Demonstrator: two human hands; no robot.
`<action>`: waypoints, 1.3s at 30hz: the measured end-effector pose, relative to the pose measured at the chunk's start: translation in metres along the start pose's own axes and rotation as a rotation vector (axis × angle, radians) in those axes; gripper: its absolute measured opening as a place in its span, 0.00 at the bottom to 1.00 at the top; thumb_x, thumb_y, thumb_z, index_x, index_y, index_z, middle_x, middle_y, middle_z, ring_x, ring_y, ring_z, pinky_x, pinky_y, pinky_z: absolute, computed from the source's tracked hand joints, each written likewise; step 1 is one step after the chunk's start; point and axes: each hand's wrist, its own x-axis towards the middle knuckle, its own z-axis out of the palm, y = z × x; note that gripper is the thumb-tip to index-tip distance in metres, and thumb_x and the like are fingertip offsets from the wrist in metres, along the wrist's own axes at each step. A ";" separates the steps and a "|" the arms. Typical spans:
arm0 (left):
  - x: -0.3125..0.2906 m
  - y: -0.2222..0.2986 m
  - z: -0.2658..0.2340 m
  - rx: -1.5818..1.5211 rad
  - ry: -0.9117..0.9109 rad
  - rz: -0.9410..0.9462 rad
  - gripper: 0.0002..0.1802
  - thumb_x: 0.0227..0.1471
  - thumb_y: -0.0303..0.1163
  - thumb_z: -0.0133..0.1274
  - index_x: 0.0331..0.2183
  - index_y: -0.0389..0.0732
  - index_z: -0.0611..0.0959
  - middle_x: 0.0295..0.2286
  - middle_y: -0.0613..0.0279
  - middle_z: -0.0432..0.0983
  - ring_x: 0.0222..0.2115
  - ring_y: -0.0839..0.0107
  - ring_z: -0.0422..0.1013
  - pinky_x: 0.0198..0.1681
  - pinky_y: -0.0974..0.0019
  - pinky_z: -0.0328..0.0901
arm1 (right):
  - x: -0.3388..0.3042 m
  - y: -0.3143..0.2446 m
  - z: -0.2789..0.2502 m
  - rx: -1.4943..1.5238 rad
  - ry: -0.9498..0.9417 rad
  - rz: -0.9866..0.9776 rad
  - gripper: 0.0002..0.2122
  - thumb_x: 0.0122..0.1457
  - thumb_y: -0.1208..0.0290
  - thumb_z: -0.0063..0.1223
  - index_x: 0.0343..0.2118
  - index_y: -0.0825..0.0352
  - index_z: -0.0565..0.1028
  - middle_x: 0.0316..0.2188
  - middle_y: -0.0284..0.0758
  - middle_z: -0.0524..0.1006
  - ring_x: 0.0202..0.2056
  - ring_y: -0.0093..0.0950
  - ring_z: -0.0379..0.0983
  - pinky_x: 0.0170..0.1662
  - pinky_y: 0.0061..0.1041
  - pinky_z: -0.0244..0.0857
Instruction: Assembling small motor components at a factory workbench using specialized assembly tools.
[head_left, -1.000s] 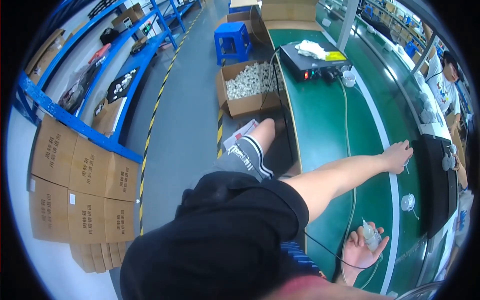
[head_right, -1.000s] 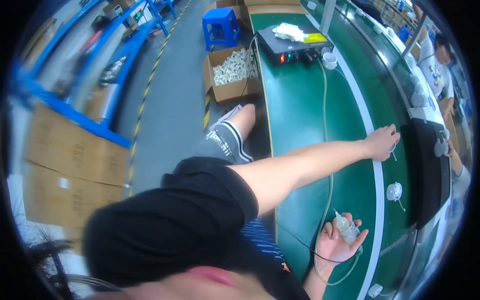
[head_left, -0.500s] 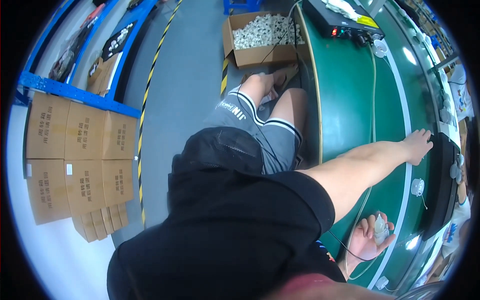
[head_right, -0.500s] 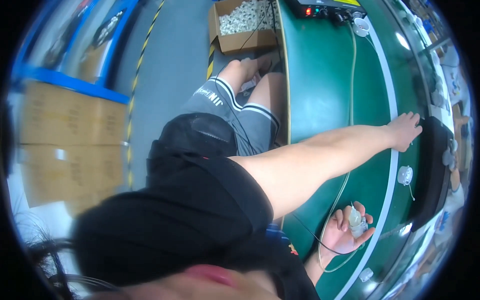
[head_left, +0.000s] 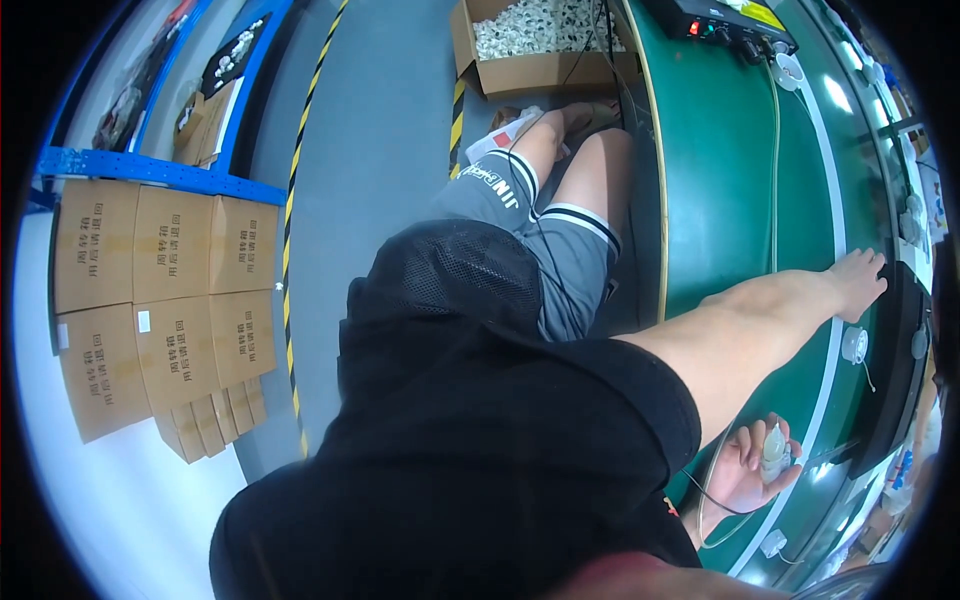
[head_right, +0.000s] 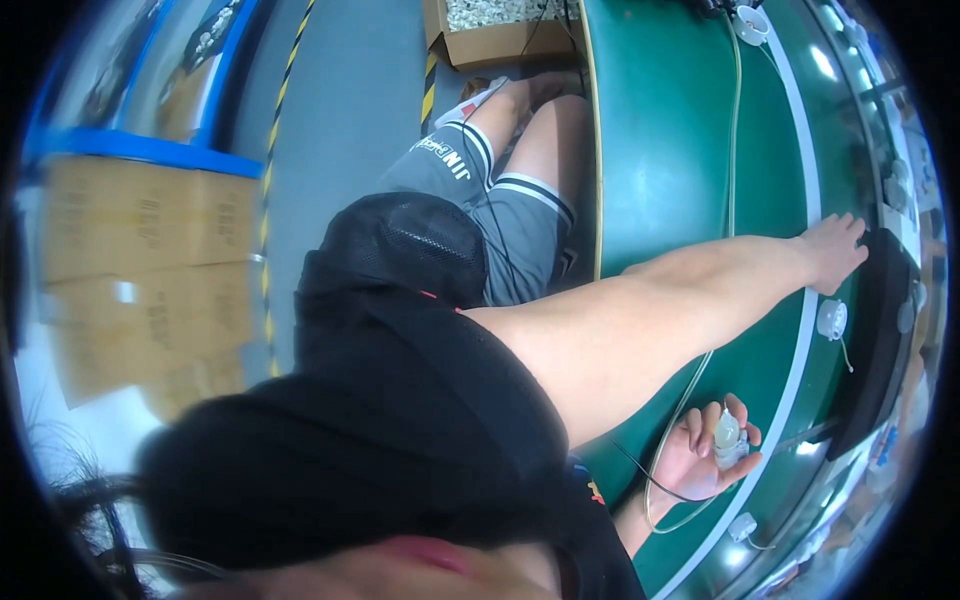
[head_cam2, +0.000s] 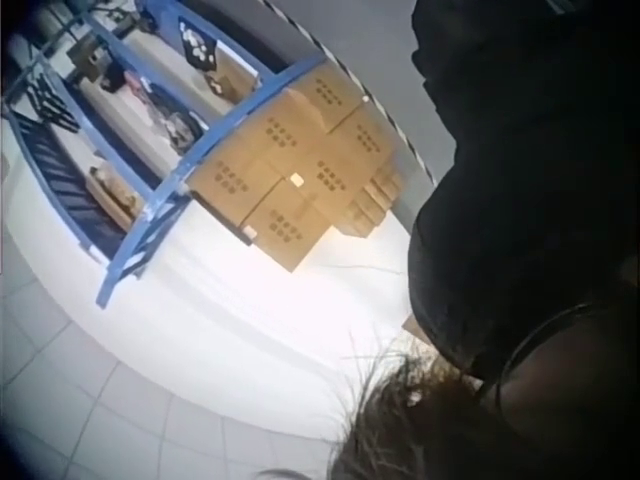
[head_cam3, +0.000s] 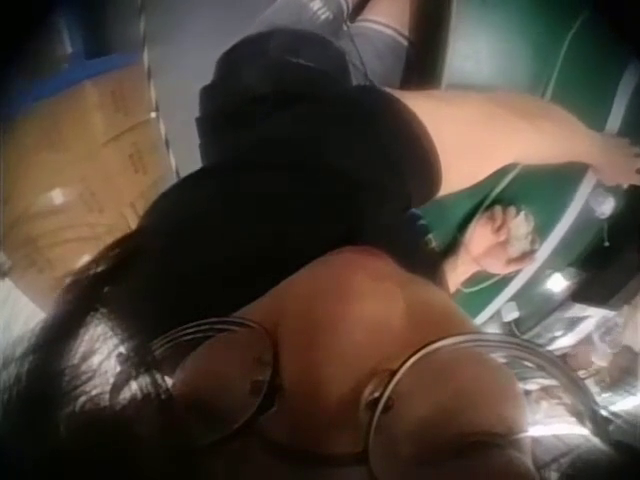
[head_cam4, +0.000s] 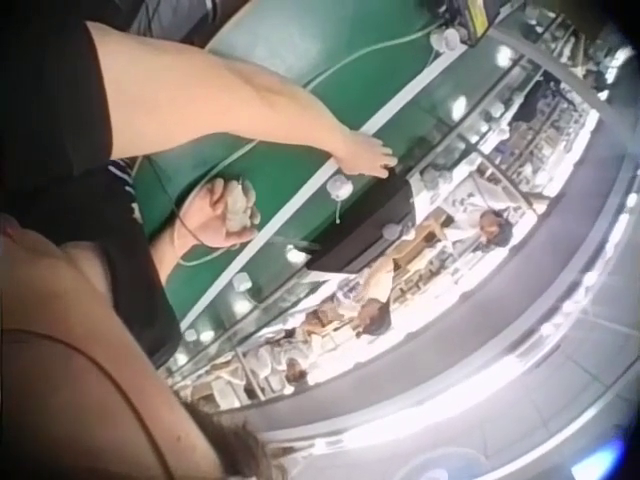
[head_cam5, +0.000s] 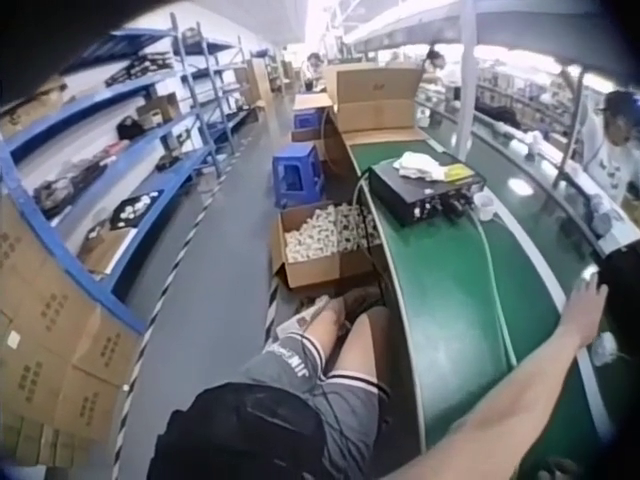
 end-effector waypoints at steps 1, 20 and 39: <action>0.000 0.000 0.001 0.001 -0.001 -0.001 0.28 0.43 0.36 0.61 0.48 0.37 0.79 0.53 0.39 0.65 0.54 0.47 0.63 0.55 0.53 0.61 | 0.000 0.000 0.000 -0.005 0.000 -0.006 0.10 0.63 0.63 0.57 0.42 0.61 0.75 0.42 0.35 0.66 0.26 0.24 0.59 0.31 0.22 0.52; -0.010 0.004 -0.008 -0.285 -0.050 -0.076 0.26 0.58 0.41 0.50 0.53 0.36 0.75 0.55 0.40 0.63 0.54 0.47 0.67 0.55 0.51 0.67 | 0.000 -0.002 -0.010 0.023 0.023 -0.002 0.10 0.63 0.59 0.57 0.41 0.58 0.77 0.40 0.31 0.66 0.26 0.25 0.59 0.30 0.23 0.52; -0.002 -0.021 0.005 -0.201 0.342 0.426 0.19 0.43 0.28 0.55 0.41 0.44 0.85 0.41 0.56 0.78 0.48 0.55 0.69 0.60 0.48 0.57 | -0.003 0.003 -0.008 0.114 0.113 -0.076 0.16 0.68 0.52 0.44 0.43 0.60 0.77 0.43 0.35 0.69 0.29 0.28 0.62 0.33 0.26 0.56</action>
